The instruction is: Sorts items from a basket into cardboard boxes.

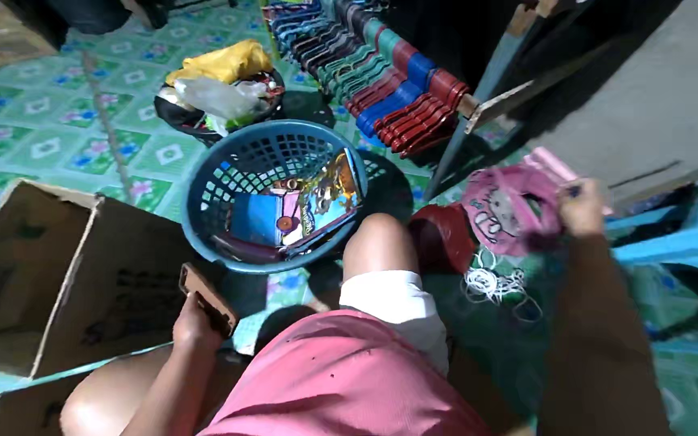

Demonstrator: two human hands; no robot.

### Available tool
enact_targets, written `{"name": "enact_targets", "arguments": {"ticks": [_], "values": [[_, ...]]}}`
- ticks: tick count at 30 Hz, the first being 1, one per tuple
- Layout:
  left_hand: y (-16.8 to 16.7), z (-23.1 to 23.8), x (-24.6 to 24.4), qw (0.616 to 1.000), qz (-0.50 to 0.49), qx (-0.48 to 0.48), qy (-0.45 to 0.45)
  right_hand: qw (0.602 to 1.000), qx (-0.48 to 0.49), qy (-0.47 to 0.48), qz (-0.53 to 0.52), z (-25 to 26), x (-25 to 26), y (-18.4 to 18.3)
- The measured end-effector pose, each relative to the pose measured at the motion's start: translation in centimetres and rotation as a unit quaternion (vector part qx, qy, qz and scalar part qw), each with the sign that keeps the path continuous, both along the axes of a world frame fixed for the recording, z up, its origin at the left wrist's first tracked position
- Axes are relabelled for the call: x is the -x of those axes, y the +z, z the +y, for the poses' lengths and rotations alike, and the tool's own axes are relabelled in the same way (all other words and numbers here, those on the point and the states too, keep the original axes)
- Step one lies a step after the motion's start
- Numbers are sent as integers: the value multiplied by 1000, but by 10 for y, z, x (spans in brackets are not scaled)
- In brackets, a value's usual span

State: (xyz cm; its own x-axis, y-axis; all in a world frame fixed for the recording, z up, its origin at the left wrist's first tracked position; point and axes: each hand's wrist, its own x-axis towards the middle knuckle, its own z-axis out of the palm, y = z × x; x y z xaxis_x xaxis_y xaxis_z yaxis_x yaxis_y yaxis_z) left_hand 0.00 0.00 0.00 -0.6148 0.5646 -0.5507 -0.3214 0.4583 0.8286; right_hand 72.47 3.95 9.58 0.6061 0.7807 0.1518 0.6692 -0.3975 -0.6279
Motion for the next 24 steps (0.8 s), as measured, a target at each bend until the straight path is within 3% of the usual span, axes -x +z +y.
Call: {"name": "enact_targets", "arguments": {"ticks": [4,7,13,19,24], "values": [[7,-2,4,999,-11,-13,-41,996,-48,-12,73,6,22,-9],[8,4,9,999,-6,-16,-50,984,-138,11,112,12,28,-20],[-9,4,-3,997,-35,25,-65,914,-298,-14,275,40,63,-33],[-4,12,-4,997,-23,26,-73,894,-313,29,320,78,63,-36],[5,9,-9,995,-26,27,-91,937,-235,67,248,67,68,-17]]}}
